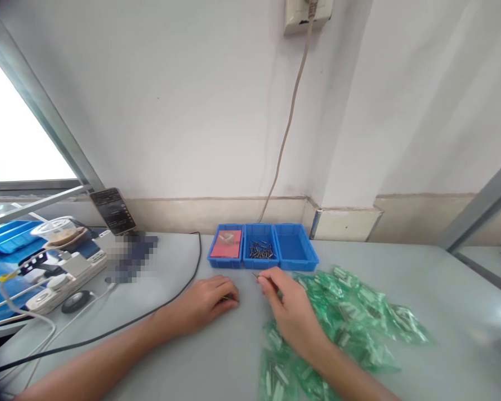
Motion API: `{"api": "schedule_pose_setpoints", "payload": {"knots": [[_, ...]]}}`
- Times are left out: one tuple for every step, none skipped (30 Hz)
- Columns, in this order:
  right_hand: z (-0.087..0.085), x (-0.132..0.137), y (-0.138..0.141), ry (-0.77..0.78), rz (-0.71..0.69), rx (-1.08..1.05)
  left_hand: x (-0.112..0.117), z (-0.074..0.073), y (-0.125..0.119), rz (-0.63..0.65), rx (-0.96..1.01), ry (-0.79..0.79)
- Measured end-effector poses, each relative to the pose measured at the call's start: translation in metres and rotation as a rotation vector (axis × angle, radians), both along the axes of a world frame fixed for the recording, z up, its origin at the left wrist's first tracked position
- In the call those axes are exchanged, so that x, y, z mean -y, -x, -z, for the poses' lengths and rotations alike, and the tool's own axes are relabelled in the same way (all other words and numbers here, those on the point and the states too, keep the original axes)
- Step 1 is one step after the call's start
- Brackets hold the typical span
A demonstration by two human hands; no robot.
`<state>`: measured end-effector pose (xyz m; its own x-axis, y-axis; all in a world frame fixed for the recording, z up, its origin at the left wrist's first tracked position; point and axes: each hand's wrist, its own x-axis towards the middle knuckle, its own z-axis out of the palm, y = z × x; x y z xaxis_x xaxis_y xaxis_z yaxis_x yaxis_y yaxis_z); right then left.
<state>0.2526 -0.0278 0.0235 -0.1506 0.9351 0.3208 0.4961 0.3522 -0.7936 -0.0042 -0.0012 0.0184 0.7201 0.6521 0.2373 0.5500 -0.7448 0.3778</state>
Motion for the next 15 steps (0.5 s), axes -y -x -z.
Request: {"api": "schedule_pose_setpoints", "payload": {"knots": [[0.000,0.000,0.000,0.001,0.001,-0.002,0.000,-0.001,0.000,0.001,-0.001,-0.001],[0.001,0.000,0.000,0.001,0.001,-0.004,0.000,-0.001,0.000,0.001,-0.002,-0.001],[0.001,0.001,-0.001,0.001,-0.002,-0.006,0.000,-0.001,-0.001,0.000,-0.003,-0.003],[0.001,0.001,-0.001,0.001,-0.004,-0.009,0.000,0.000,-0.001,0.000,-0.004,-0.007],[0.001,0.001,-0.001,0.001,-0.006,-0.011,0.000,0.001,-0.001,0.001,-0.006,-0.011],[0.002,0.001,-0.001,0.003,-0.006,-0.012,-0.001,0.002,0.000,0.001,-0.009,-0.017],[0.002,0.001,-0.001,0.005,-0.006,-0.013,-0.001,0.004,0.000,0.002,-0.013,-0.024],[0.002,0.000,-0.001,0.009,-0.005,-0.014,-0.002,0.005,0.000,0.000,-0.016,-0.034],[0.002,0.000,-0.001,0.012,-0.005,-0.015,-0.002,0.007,0.000,-0.003,-0.019,-0.046],[0.002,0.000,-0.001,0.016,-0.006,-0.016,-0.002,0.009,0.001,-0.008,-0.024,-0.058],[0.002,0.000,-0.001,0.021,-0.006,-0.018,-0.003,0.010,0.001,-0.011,-0.028,-0.067],[0.002,-0.001,-0.001,0.028,-0.005,-0.019,-0.003,0.011,0.002,-0.011,-0.033,-0.072],[0.003,-0.001,-0.001,0.033,-0.001,-0.018,-0.003,0.012,0.002,-0.010,-0.037,-0.074],[0.003,-0.001,-0.001,0.035,0.002,-0.016,-0.003,0.012,0.002,-0.007,-0.039,-0.073],[0.003,0.000,-0.001,0.036,0.005,-0.012,-0.002,0.012,0.003,-0.006,-0.040,-0.070]]}}
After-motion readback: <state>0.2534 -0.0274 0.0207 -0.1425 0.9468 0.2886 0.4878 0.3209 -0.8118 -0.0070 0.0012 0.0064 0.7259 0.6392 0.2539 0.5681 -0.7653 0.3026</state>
